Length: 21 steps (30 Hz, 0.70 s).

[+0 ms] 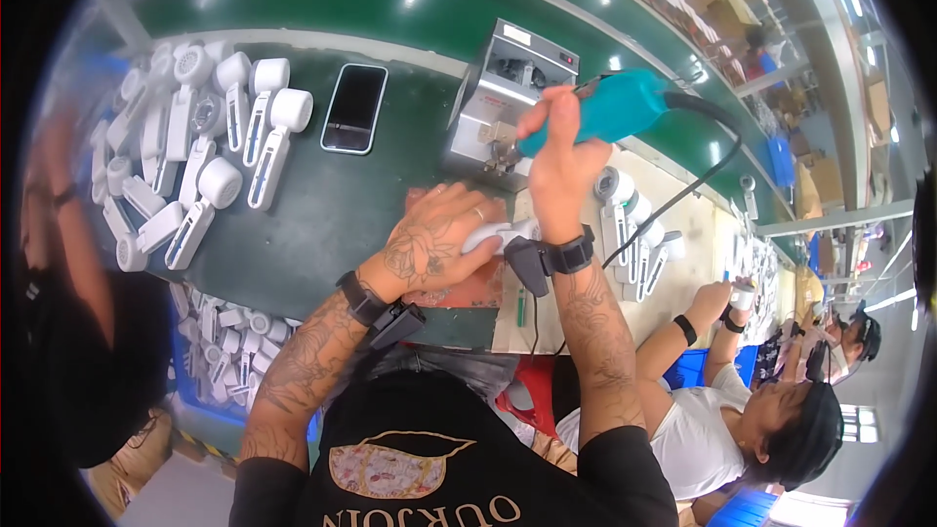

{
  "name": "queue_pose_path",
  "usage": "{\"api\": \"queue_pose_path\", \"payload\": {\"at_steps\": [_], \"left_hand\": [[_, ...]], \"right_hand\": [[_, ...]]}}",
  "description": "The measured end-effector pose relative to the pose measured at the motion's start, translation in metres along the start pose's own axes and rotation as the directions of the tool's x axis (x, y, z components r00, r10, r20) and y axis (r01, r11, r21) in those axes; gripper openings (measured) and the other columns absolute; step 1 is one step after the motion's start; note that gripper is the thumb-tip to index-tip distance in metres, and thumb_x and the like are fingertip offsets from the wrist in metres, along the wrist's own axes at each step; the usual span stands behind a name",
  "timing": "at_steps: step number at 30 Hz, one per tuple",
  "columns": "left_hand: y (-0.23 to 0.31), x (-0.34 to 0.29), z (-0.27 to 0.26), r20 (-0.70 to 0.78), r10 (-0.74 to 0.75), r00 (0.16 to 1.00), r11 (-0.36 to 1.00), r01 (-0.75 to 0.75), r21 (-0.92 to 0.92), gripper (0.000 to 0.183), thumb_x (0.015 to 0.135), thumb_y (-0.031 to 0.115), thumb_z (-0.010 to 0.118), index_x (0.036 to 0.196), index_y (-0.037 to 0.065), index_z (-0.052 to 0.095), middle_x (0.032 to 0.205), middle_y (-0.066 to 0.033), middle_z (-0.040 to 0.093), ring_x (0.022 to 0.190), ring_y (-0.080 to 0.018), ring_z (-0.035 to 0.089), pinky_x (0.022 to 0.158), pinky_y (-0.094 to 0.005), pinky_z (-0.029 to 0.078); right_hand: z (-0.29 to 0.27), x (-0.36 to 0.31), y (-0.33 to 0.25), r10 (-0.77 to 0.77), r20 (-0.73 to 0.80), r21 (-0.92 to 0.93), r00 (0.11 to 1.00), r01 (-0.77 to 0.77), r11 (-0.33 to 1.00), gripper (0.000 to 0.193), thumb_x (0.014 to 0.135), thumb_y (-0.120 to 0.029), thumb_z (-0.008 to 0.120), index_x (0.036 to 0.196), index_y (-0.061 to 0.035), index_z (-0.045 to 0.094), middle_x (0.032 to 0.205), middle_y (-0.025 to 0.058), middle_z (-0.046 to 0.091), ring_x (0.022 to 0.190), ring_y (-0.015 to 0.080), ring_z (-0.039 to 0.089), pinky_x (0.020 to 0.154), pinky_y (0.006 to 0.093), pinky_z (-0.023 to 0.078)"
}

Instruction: The person assembles a handheld fan by fitting a plastic cover onto the handle and driving a screw into the casing with a power screwdriver. After completing the assembly, the person places the finished fan onto the conveyor belt and picks up another to repeat the process.

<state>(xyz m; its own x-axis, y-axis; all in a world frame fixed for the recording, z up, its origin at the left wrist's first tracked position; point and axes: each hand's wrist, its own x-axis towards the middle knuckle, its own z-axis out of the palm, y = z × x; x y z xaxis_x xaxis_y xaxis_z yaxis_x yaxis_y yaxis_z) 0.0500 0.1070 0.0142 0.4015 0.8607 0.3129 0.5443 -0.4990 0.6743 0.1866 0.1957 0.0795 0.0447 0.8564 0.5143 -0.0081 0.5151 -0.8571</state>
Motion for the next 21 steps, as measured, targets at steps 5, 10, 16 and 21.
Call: {"api": "queue_pose_path", "payload": {"at_steps": [5, 10, 16, 21], "left_hand": [[0.001, 0.001, 0.006, -0.065, 0.053, 0.996, 0.998, -0.051, 0.031, 0.037, 0.09, 0.029, 0.065, 0.118, 0.006, 0.066, 0.109, -0.0126, 0.063, 0.106, -0.0327, 0.057, 0.099, -0.0468, 0.043], [-0.002, -0.003, 0.0, -0.024, 0.021, 1.0, 1.0, -0.021, 0.013, 0.036, 0.09, 0.028, 0.065, 0.118, 0.006, 0.066, 0.109, -0.0121, 0.062, 0.104, -0.033, 0.058, 0.097, -0.0472, 0.044], [0.002, 0.002, 0.005, -0.035, 0.04, 0.999, 0.999, -0.038, 0.036, 0.034, 0.09, 0.028, 0.066, 0.116, 0.006, 0.067, 0.108, -0.0113, 0.061, 0.104, -0.0326, 0.057, 0.099, -0.0484, 0.044], [-0.001, -0.002, 0.004, -0.017, 0.005, 1.0, 0.999, -0.005, 0.036, 0.031, 0.09, 0.025, 0.068, 0.116, 0.008, 0.068, 0.11, -0.0067, 0.063, 0.102, -0.0299, 0.055, 0.097, -0.0457, 0.041]], "right_hand": [[0.004, -0.007, 0.007, 0.043, 0.007, 0.093, 0.999, -0.043, 0.995, 0.03, 0.103, -0.03, 0.059, 0.1, -0.0006, 0.059, 0.07, 0.0048, 0.06, 0.062, 0.0145, 0.059, 0.057, 0.029, 0.047], [-0.001, -0.02, -0.019, 0.146, 0.046, 0.068, 0.988, -0.149, 0.987, 0.033, 0.103, -0.032, 0.059, 0.101, 0.001, 0.06, 0.07, 0.0049, 0.059, 0.061, 0.0149, 0.058, 0.056, 0.0295, 0.046], [-0.046, -0.064, -0.041, 0.189, 0.049, 0.072, 0.981, -0.193, 0.979, 0.049, 0.099, -0.045, 0.063, 0.107, 0.0033, 0.059, 0.068, 0.0063, 0.055, 0.06, 0.0172, 0.055, 0.055, 0.0305, 0.044], [-0.047, -0.075, -0.038, 0.22, 0.096, 0.112, 0.971, -0.23, 0.967, 0.055, 0.098, -0.05, 0.062, 0.109, 0.004, 0.055, 0.07, 0.0075, 0.055, 0.063, 0.0185, 0.056, 0.059, 0.0327, 0.046]]}}
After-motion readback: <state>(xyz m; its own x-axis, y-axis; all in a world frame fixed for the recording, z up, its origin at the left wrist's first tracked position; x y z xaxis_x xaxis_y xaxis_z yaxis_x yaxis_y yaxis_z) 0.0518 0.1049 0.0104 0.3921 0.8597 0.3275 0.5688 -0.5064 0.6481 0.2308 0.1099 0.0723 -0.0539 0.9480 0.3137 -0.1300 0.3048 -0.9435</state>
